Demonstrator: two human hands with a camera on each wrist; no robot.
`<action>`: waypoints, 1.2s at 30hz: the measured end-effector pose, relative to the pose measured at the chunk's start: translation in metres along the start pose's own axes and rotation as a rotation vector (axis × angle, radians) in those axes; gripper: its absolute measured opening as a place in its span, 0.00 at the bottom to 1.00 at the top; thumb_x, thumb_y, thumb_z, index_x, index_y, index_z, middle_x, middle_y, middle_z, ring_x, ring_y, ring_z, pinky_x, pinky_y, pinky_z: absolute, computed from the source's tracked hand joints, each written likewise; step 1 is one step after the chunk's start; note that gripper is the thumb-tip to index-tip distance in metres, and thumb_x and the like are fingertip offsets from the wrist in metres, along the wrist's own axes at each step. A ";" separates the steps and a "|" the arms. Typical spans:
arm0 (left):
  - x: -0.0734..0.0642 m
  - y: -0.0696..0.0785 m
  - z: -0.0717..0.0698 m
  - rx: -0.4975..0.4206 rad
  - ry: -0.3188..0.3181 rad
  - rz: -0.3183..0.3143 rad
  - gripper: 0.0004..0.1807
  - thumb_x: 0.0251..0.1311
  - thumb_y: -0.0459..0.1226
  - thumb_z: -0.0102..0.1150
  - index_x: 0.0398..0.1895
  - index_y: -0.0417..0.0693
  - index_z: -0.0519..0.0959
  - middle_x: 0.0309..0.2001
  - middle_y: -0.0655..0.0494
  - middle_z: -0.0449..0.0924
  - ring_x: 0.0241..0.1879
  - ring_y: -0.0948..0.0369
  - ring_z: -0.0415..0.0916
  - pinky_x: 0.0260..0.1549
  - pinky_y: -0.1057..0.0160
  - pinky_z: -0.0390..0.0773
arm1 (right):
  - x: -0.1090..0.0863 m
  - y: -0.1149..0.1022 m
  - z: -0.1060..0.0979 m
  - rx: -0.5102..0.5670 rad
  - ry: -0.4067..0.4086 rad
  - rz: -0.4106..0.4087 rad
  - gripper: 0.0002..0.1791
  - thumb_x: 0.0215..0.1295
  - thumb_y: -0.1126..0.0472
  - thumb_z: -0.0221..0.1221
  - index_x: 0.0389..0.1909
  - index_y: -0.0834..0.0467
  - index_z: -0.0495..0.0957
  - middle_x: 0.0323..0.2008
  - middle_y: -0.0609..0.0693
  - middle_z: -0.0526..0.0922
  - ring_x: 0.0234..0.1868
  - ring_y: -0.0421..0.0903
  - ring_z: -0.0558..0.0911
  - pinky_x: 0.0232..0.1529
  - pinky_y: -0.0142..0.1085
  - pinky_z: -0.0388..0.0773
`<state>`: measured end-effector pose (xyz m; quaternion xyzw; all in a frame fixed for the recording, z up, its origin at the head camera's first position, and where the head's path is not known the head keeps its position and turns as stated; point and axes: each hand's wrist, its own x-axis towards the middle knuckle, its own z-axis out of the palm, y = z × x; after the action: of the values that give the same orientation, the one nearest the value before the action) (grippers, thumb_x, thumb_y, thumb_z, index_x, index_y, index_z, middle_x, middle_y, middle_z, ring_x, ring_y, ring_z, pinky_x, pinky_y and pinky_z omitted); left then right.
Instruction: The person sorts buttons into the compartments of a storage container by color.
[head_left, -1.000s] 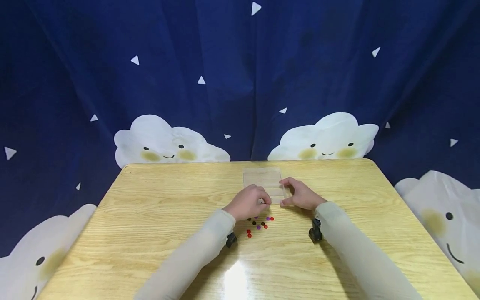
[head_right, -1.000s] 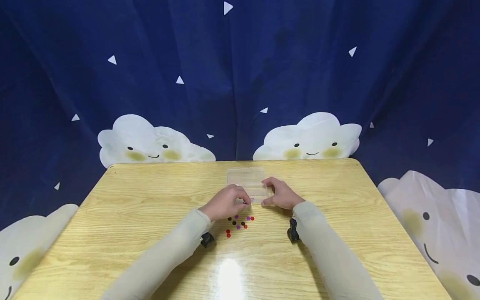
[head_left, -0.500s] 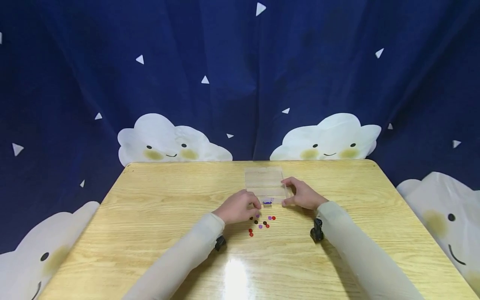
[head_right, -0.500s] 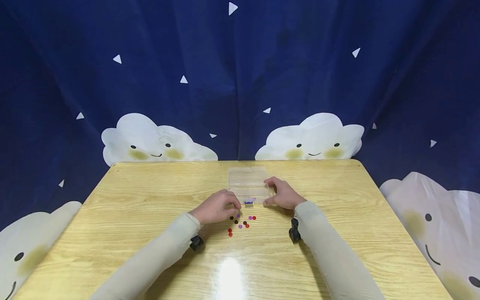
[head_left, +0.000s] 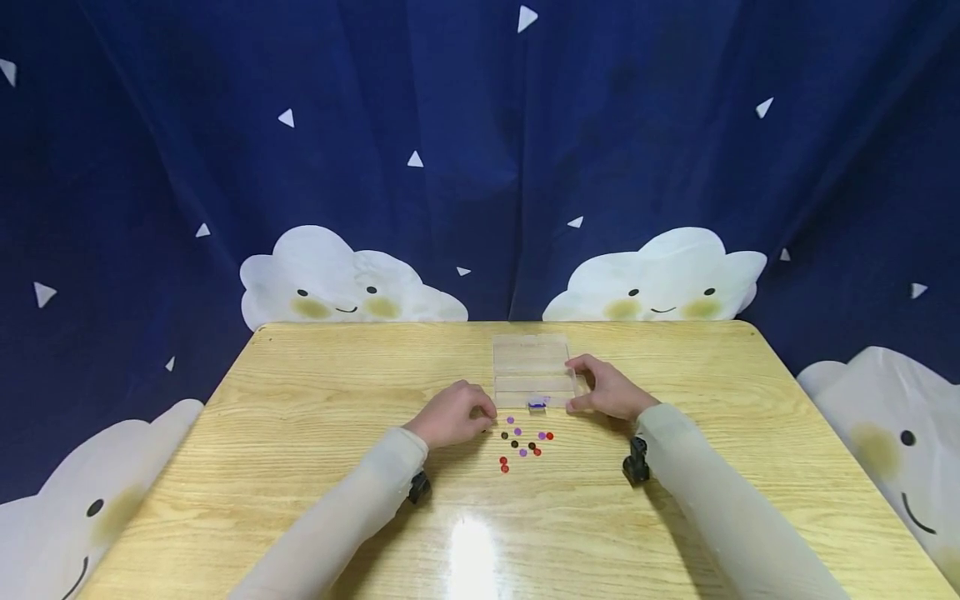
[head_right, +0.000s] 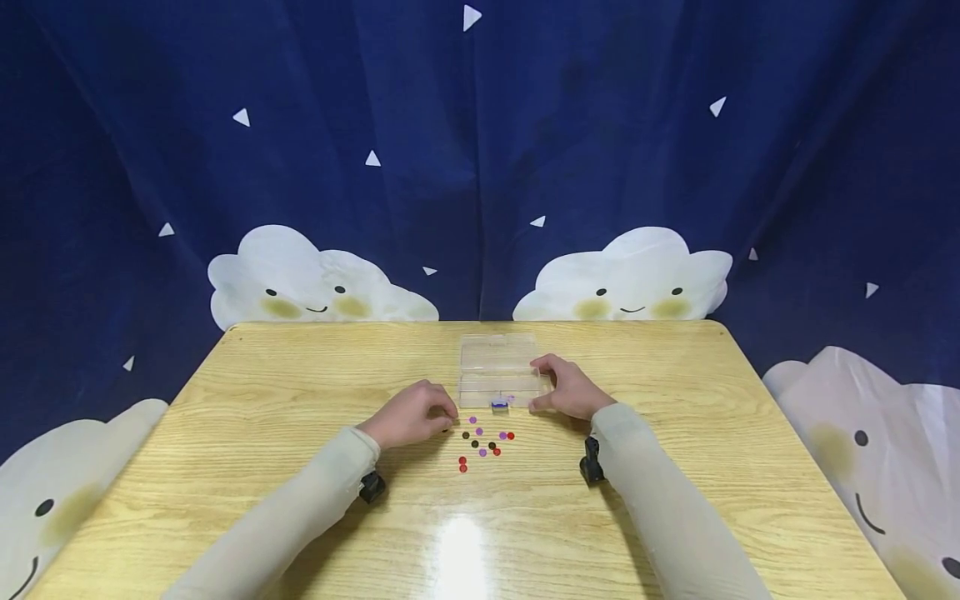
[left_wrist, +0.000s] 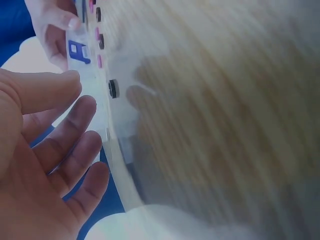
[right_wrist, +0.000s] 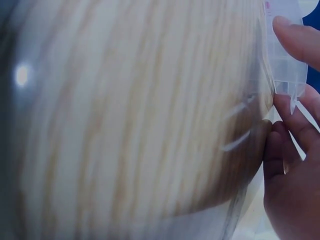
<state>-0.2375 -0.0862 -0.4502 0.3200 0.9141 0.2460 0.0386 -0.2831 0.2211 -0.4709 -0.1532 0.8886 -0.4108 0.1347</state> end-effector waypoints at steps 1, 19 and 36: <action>0.000 0.000 0.001 0.000 -0.002 -0.001 0.05 0.60 0.36 0.66 0.38 0.49 0.88 0.40 0.58 0.88 0.44 0.59 0.79 0.54 0.56 0.77 | 0.000 0.000 0.000 -0.005 0.000 -0.006 0.41 0.52 0.61 0.73 0.66 0.63 0.64 0.64 0.63 0.72 0.66 0.60 0.71 0.71 0.57 0.63; 0.007 0.009 0.014 0.088 -0.042 0.038 0.06 0.59 0.38 0.67 0.38 0.52 0.88 0.40 0.60 0.87 0.40 0.63 0.76 0.46 0.65 0.77 | 0.002 0.003 0.002 0.018 0.000 0.010 0.41 0.51 0.61 0.74 0.65 0.62 0.66 0.64 0.61 0.73 0.67 0.60 0.70 0.71 0.57 0.62; 0.009 0.016 0.015 0.132 -0.069 0.023 0.05 0.60 0.36 0.67 0.37 0.53 0.89 0.40 0.60 0.84 0.41 0.62 0.75 0.46 0.65 0.77 | 0.003 0.006 0.000 0.019 0.006 0.010 0.42 0.50 0.60 0.74 0.65 0.62 0.65 0.63 0.61 0.73 0.64 0.59 0.71 0.71 0.57 0.62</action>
<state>-0.2319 -0.0637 -0.4553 0.3408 0.9226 0.1745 0.0460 -0.2865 0.2234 -0.4758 -0.1464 0.8859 -0.4188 0.1356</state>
